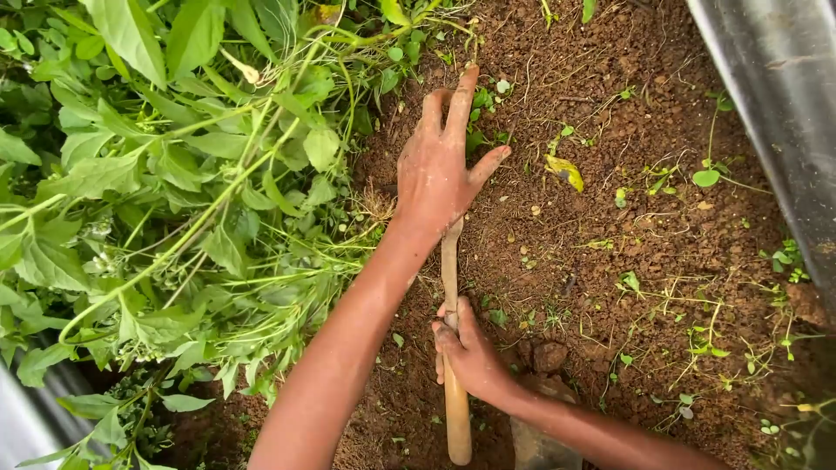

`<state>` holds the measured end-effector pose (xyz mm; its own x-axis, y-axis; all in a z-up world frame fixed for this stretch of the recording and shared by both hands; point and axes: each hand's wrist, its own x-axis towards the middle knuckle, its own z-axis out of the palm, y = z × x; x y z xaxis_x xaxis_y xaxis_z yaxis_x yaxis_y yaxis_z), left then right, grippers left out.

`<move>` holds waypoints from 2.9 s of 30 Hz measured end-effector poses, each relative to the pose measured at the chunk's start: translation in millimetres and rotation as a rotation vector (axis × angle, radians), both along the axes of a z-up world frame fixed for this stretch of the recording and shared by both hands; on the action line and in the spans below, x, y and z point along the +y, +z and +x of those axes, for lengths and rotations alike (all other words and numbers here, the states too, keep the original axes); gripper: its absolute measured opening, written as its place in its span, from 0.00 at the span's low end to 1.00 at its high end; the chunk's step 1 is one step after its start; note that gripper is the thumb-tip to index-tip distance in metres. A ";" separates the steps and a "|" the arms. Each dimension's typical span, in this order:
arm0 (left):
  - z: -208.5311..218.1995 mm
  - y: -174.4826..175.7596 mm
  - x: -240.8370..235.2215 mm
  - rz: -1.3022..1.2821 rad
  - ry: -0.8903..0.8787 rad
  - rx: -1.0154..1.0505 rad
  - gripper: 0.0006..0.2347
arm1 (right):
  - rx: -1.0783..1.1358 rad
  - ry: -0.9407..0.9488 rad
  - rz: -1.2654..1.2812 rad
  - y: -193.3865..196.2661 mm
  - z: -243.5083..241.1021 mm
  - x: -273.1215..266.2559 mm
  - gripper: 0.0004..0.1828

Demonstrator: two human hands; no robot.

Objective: Using a hand hoe to loosen soil and pulling out weeds from a field row.

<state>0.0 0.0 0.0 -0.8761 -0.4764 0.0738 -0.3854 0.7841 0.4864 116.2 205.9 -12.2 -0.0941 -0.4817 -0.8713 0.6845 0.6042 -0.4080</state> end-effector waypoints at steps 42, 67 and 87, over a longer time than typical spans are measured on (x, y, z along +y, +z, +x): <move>234.1 61.7 -26.2 -0.122 -0.102 -0.365 0.09 | 0.517 0.079 0.017 46.5 -44.6 -18.4 0.15; 260.6 26.9 -33.6 0.164 -0.011 -0.698 0.36 | 0.815 0.272 -0.122 59.9 -35.0 -28.3 0.09; 265.3 35.7 -23.3 0.075 -0.096 -0.705 0.35 | 0.730 -0.030 -0.183 66.3 -12.9 -49.5 0.07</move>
<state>265.3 -23.3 35.7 -0.7416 -0.3766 -0.5551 -0.5590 0.8045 0.2010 103.3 156.5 54.1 -0.6328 -0.6006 -0.4887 0.2168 0.4685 -0.8565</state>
